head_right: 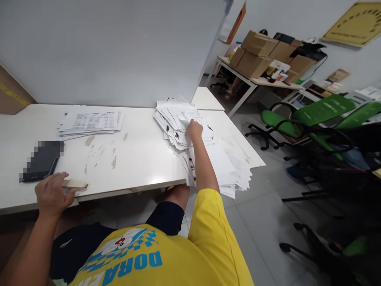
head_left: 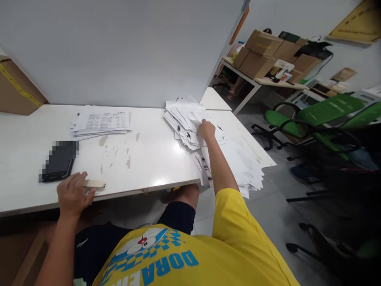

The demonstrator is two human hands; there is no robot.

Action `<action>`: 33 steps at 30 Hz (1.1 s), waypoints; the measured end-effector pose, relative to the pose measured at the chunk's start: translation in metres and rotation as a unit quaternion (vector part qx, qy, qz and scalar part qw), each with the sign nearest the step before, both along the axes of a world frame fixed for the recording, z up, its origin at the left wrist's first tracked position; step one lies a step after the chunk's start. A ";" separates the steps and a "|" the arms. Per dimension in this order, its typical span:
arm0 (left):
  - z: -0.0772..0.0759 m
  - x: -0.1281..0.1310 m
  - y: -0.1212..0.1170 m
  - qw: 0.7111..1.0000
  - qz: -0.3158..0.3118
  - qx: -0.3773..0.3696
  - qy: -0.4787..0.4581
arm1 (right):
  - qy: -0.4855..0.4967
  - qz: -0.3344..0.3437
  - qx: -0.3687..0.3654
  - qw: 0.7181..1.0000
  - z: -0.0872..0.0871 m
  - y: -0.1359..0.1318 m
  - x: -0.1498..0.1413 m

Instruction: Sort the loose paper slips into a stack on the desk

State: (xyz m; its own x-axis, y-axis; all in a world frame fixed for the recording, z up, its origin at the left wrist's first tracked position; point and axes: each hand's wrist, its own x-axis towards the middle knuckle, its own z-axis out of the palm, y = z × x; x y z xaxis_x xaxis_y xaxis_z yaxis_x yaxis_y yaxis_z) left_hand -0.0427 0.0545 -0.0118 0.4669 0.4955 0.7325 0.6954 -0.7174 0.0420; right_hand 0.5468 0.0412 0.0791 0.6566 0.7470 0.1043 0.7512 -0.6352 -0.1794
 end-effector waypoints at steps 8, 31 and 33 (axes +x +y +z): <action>-0.007 -0.006 -0.005 0.999 0.017 0.039 -0.010 | 0.003 0.047 0.016 0.999 -0.004 0.007 0.005; -0.006 0.010 -0.022 0.978 -0.017 0.202 0.047 | -0.107 0.161 0.155 0.969 0.006 -0.034 -0.060; -0.009 0.034 -0.049 0.984 -0.118 0.127 0.029 | -0.093 0.282 0.252 0.921 0.003 -0.071 -0.089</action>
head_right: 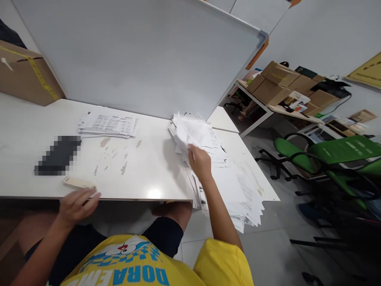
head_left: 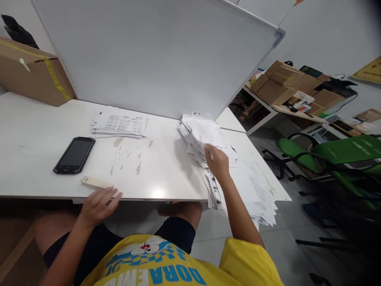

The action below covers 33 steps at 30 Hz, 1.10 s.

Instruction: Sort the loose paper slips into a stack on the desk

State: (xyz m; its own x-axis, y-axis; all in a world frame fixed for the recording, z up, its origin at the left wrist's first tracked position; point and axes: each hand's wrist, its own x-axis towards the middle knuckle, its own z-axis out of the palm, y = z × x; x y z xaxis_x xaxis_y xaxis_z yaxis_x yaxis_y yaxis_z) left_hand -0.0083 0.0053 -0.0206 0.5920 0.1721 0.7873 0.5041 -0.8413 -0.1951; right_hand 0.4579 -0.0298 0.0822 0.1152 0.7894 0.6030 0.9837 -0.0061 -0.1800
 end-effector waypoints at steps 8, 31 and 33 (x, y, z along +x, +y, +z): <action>-0.020 0.126 -0.106 0.471 -0.300 -0.780 -0.283 | 0.119 0.272 -0.026 0.954 -0.063 -0.120 -0.153; -0.006 0.130 -0.100 0.297 -0.102 -0.892 -0.325 | 0.745 -0.099 -0.038 0.658 -0.117 -0.151 -0.194; -0.008 0.132 -0.100 0.336 -0.098 -0.892 -0.285 | 0.746 -0.063 -0.056 0.661 -0.116 -0.146 -0.196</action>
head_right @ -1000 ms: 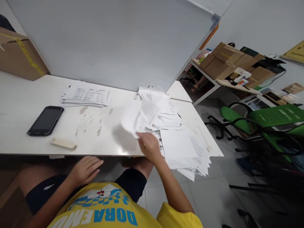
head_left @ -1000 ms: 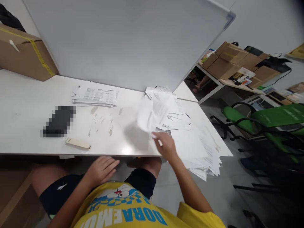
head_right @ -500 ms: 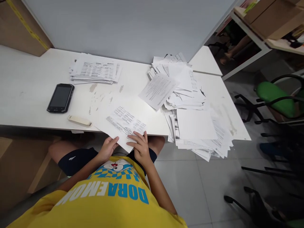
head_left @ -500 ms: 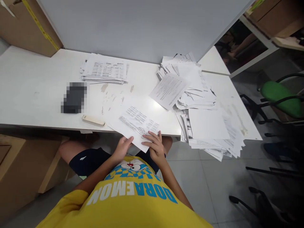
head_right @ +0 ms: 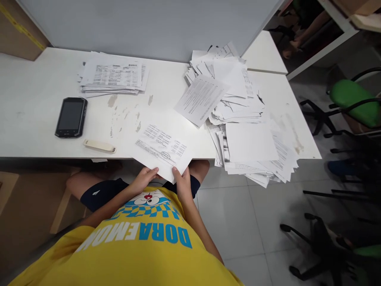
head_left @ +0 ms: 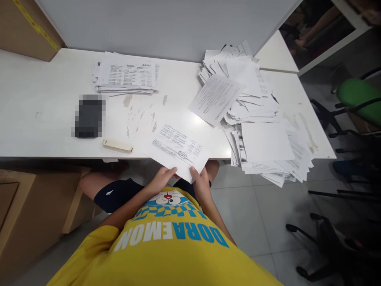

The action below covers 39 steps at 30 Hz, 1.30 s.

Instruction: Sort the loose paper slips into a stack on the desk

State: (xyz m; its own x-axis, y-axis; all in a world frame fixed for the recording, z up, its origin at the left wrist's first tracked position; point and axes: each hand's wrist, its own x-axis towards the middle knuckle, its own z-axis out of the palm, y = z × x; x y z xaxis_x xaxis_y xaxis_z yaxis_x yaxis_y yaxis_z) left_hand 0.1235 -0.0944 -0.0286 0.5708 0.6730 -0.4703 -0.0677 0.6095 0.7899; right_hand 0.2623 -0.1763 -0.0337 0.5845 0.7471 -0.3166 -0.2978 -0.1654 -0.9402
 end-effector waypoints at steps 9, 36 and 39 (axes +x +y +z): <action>-0.003 -0.004 0.001 0.998 0.033 -0.019 -0.041 | -0.034 0.050 -0.001 0.998 0.002 0.003 0.021; 0.000 -0.059 -0.019 0.934 0.343 -0.090 0.031 | 0.013 0.236 -0.040 0.971 0.026 0.003 0.040; 0.003 -0.070 -0.019 0.940 0.333 -0.069 0.029 | 0.006 0.250 -0.044 0.967 0.026 0.007 0.034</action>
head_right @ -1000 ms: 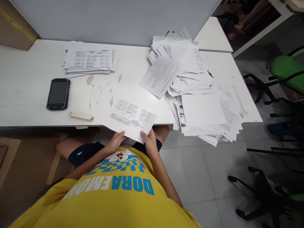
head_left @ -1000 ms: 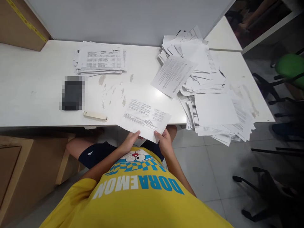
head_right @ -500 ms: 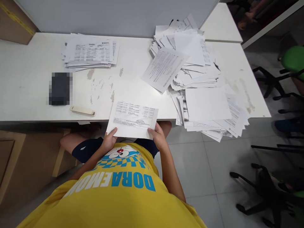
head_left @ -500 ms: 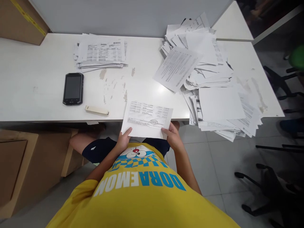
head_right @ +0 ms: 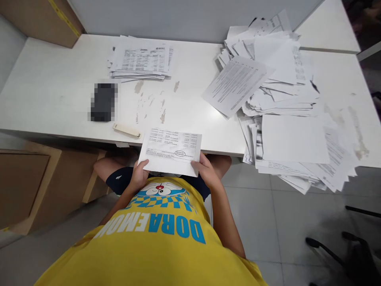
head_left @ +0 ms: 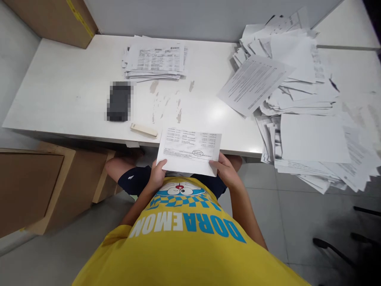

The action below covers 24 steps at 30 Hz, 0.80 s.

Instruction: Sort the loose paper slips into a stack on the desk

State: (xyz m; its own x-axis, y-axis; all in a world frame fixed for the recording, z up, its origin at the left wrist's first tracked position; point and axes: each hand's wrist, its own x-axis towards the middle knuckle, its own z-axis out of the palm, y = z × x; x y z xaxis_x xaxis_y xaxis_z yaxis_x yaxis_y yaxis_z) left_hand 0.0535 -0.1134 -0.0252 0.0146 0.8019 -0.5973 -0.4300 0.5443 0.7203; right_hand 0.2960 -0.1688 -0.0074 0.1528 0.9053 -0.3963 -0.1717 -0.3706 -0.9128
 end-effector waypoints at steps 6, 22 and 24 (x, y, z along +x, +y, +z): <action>0.004 -0.018 0.002 0.996 -0.029 0.086 0.013 | 0.009 0.003 0.002 1.000 -0.003 0.007 -0.012; 0.046 -0.051 0.101 0.704 -0.213 0.467 0.490 | 0.015 -0.038 -0.022 0.999 0.012 -0.001 -0.003; 0.043 -0.048 0.109 0.674 -0.227 0.482 0.512 | 0.019 -0.044 -0.024 0.999 0.012 -0.001 -0.002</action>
